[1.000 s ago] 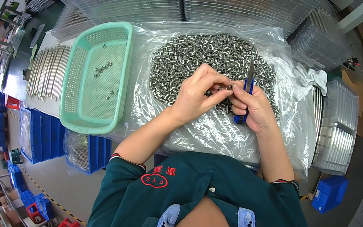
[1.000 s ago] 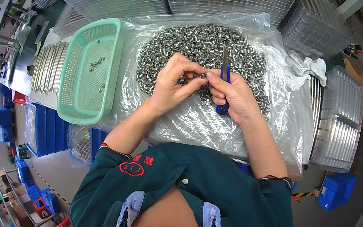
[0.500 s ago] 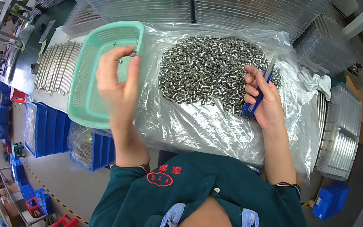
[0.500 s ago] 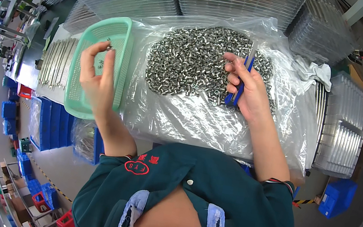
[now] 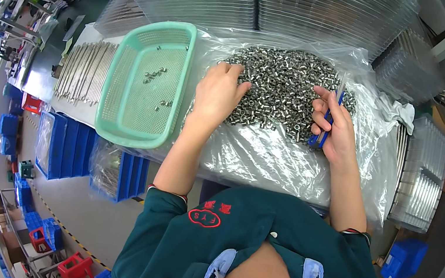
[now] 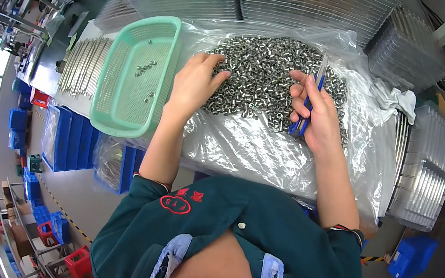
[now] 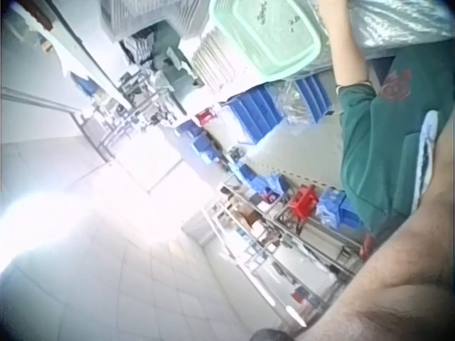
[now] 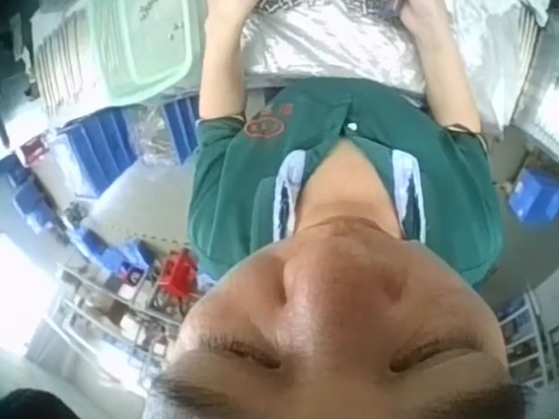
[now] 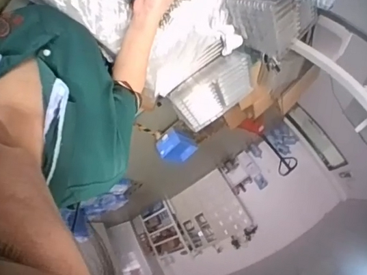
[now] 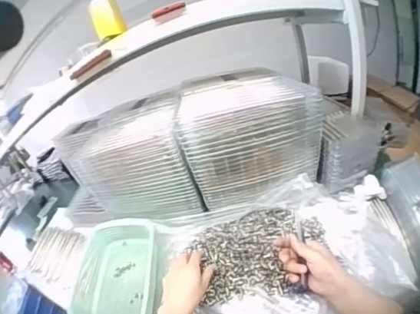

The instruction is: Using pliers to manipulate and sort small metal components at a workbench.

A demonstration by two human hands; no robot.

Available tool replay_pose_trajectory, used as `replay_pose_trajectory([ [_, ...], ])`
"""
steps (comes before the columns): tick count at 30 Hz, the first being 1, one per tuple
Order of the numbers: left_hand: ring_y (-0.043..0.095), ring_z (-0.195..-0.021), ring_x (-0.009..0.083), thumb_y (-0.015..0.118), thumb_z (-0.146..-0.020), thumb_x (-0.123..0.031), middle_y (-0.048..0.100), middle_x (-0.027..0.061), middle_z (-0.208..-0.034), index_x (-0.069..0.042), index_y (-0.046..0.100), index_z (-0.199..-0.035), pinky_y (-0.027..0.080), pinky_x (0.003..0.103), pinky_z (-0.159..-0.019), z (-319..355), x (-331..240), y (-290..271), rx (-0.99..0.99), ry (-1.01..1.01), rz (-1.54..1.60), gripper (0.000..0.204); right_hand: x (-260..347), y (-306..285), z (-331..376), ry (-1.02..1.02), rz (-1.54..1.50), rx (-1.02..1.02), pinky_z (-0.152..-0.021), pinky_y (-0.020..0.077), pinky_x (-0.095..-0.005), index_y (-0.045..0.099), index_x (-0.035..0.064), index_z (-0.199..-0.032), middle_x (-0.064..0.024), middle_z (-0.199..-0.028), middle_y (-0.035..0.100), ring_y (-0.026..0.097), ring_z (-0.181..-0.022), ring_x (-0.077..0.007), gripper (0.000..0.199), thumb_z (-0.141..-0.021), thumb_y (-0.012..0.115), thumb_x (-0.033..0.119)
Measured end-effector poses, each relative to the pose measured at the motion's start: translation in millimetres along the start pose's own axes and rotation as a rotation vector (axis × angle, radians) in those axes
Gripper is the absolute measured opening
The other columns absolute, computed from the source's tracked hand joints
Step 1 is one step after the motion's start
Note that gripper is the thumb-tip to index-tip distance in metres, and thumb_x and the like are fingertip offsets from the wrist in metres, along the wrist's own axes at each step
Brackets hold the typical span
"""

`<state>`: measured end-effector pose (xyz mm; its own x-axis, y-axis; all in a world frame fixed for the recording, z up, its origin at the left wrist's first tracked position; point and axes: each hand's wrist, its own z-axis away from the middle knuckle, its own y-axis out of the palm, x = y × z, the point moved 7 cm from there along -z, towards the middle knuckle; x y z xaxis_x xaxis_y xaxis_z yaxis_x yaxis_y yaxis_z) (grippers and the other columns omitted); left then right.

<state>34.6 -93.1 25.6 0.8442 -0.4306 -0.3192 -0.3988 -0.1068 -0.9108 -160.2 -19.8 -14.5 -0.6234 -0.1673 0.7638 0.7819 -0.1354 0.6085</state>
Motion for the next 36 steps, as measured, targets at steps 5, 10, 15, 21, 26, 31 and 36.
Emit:
replay_pose_trajectory([
  [5,0.055,-0.082,0.0266,0.060,-0.076,-0.018,0.056,0.0085,-0.083,-0.008,0.059,-0.085,0.046,0.037,-0.069,-8,-19,22,0.099,0.052,0.073,0.013,-3,1,2,0.031,-0.009,0.019,-0.042,0.0334,-0.0142,0.047,-0.0017,-0.111,0.0018,-0.076,0.050,0.035,-0.050,0.0005,0.035,-0.092,0.043,0.027],
  [10,0.056,-0.077,0.0252,0.060,-0.076,-0.014,0.056,0.0067,-0.081,-0.008,0.059,-0.083,0.045,0.035,-0.065,-7,-58,12,0.023,0.281,0.255,0.009,-5,11,7,0.066,0.143,0.048,-0.040,0.0307,-0.0128,0.050,-0.0015,-0.109,0.0015,-0.077,0.051,0.036,-0.051,0.0010,0.031,-0.090,0.047,0.023],
  [15,0.052,-0.061,0.0147,0.063,-0.073,-0.003,0.057,0.0061,-0.083,-0.005,0.055,-0.105,0.044,0.026,-0.054,1,-87,-4,-0.086,0.380,0.616,0.033,-11,7,5,0.122,0.080,0.038,-0.039,0.0294,-0.0128,0.051,-0.0006,-0.109,0.0013,-0.077,0.050,0.036,-0.051,0.0012,0.030,-0.088,0.052,0.020],
  [21,0.049,-0.058,0.0069,0.064,-0.072,0.002,0.059,0.0061,-0.089,-0.002,0.052,-0.113,0.040,0.020,-0.050,10,-84,6,-0.109,0.406,0.809,0.042,-20,7,6,0.237,-0.014,0.025,-0.038,0.0289,-0.0127,0.052,0.0049,-0.085,0.0010,-0.075,0.052,0.037,-0.051,0.0013,0.015,-0.087,0.054,0.020],
  [26,0.049,-0.059,0.0057,0.065,-0.072,0.002,0.058,0.0064,-0.093,-0.002,0.052,-0.112,0.041,0.019,-0.051,11,-77,16,-0.048,0.284,0.972,0.042,-18,9,7,0.230,-0.024,0.054,-0.038,0.0288,-0.0126,0.052,0.0039,-0.085,0.0019,-0.073,0.049,0.036,-0.049,0.0015,0.015,-0.086,0.055,0.019],
  [31,0.050,-0.055,0.0096,0.066,-0.072,-0.004,0.056,0.0074,-0.092,-0.004,0.057,-0.103,0.043,0.022,-0.050,11,-75,17,-0.081,0.298,0.909,0.032,-19,9,8,0.239,-0.009,0.036,-0.037,0.0286,-0.0125,0.053,0.0032,-0.083,0.0036,-0.069,0.047,0.036,-0.049,0.0017,0.016,-0.086,0.055,0.018],
  [36,0.052,-0.056,0.0100,0.067,-0.074,-0.008,0.056,0.0080,-0.092,-0.005,0.059,-0.094,0.043,0.023,-0.049,12,-77,17,-0.064,0.301,0.909,0.022,-18,9,8,0.214,-0.022,0.044,-0.037,0.0287,-0.0125,0.052,0.0036,-0.084,0.0027,-0.071,0.049,0.036,-0.049,0.0014,0.015,-0.086,0.055,0.018],
])
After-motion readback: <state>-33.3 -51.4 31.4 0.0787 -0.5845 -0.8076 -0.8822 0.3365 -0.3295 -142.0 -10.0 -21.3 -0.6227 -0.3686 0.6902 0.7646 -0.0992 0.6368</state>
